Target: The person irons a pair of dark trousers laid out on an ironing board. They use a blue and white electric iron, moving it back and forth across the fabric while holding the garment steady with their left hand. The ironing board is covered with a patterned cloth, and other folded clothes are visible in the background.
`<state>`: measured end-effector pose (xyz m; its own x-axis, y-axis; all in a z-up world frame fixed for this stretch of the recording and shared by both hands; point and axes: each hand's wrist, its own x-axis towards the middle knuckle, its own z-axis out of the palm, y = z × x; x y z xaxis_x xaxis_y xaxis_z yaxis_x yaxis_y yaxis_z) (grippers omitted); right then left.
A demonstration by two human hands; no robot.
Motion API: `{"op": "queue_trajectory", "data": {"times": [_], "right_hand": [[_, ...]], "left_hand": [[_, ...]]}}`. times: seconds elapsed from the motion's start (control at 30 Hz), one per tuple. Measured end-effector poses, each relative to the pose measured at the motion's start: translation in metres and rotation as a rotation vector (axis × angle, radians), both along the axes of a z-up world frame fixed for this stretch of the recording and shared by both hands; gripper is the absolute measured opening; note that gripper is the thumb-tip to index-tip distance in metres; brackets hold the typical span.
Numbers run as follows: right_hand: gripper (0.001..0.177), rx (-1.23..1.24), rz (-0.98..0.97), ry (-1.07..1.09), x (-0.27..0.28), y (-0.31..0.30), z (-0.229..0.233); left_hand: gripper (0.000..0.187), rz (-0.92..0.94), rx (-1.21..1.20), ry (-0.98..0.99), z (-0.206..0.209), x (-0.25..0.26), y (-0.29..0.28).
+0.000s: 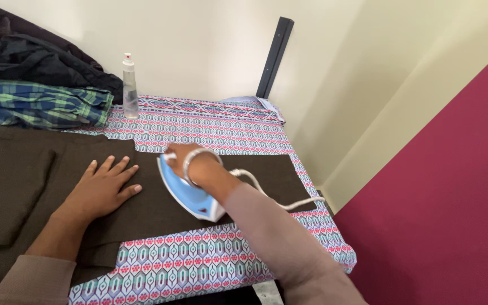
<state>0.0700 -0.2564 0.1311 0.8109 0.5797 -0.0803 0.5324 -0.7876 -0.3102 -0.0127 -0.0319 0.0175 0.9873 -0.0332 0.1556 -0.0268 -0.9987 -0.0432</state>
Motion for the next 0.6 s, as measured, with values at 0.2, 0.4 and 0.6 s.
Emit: {"op": "queue_trajectory", "data": {"times": [0.2, 0.4, 0.6], "right_hand": [[0.041, 0.008, 0.055, -0.022, -0.022, -0.055, 0.006], [0.042, 0.006, -0.05, 0.005, -0.002, -0.029, 0.014], [0.043, -0.023, -0.079, -0.028, 0.013, -0.017, 0.013]], "left_hand": [[0.069, 0.018, 0.0, 0.013, 0.003, -0.001, -0.003], [0.067, 0.02, -0.058, 0.014, 0.004, -0.002, -0.005], [0.067, 0.032, -0.058, 0.011, 0.006, -0.003, -0.005]]}}
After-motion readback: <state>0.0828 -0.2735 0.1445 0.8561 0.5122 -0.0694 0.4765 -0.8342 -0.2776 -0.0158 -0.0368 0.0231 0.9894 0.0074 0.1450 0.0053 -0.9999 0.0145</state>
